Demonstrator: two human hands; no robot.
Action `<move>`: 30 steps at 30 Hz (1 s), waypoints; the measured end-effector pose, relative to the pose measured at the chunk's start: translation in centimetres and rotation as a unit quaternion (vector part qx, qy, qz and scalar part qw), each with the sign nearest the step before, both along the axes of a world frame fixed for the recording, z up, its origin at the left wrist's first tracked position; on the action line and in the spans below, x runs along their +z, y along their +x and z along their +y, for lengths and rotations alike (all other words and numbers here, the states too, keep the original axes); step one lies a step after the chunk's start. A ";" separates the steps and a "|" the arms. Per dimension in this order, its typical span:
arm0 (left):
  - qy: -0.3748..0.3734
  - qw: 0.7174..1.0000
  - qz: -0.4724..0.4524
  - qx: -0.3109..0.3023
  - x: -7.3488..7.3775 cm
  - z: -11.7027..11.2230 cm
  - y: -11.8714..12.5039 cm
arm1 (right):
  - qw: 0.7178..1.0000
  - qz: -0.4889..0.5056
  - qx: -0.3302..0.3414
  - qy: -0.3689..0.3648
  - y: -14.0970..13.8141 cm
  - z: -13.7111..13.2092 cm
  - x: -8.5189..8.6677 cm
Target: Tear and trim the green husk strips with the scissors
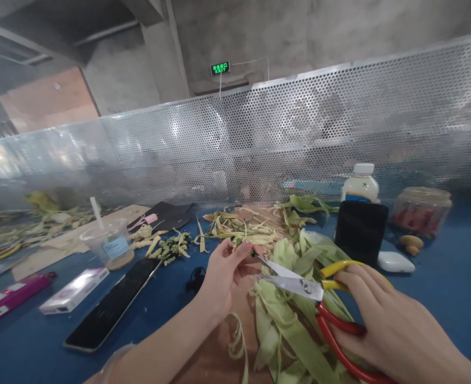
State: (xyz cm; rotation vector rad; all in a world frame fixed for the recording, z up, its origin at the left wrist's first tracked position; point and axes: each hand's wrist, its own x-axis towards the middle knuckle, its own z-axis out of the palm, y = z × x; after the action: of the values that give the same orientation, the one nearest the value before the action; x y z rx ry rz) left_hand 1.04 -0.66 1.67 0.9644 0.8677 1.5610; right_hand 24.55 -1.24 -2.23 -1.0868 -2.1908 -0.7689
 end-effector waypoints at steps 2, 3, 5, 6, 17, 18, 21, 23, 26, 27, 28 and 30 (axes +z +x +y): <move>-0.003 1.000 0.002 0.009 0.0 -0.1 0.1 | 1.000 -0.001 0.001 0.009 0.0 0.0 0.1; -0.005 1.000 0.004 0.011 0.0 -0.1 0.1 | 1.000 -0.001 0.000 0.012 0.0 0.0 0.1; -0.005 1.000 0.007 0.016 0.0 -0.3 0.2 | 1.000 -0.002 -0.002 0.014 0.0 0.0 0.2; -0.003 1.000 0.008 0.020 0.0 -0.4 0.2 | 1.000 -0.002 -0.003 0.014 0.0 0.0 0.2; 0.021 0.999 0.026 0.033 0.2 -0.5 0.3 | 1.000 0.006 -0.002 0.001 0.3 0.3 -0.3; 0.024 0.999 0.028 0.032 0.2 -0.5 0.3 | 1.000 0.006 -0.001 0.000 0.3 0.3 -0.3; 0.036 0.998 0.034 0.028 0.1 -0.5 0.2 | 1.000 0.009 0.000 0.002 0.4 0.4 -0.3; 0.041 0.998 0.042 0.029 0.0 -0.4 0.2 | 1.000 0.010 0.002 -0.001 0.3 0.4 -0.3; 0.043 0.997 0.055 0.033 0.0 -0.5 0.2 | 1.000 0.012 0.000 -0.006 0.3 0.4 -0.2; 0.043 0.997 0.057 0.034 0.0 -0.5 0.2 | 1.000 0.014 -0.002 -0.006 0.3 0.3 -0.1; 0.042 0.997 0.059 0.036 0.0 -0.5 0.2 | 1.000 0.016 -0.004 -0.006 0.2 0.3 -0.1; 0.041 0.997 0.059 0.040 0.1 -0.6 0.2 | 1.000 0.018 -0.005 -0.005 0.2 0.3 -0.1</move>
State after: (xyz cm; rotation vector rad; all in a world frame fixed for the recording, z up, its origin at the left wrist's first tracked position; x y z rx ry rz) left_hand 1.26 -1.21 1.80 1.1022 0.9404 1.6311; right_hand 24.76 -0.96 -2.30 -1.1094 -2.1627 -0.7396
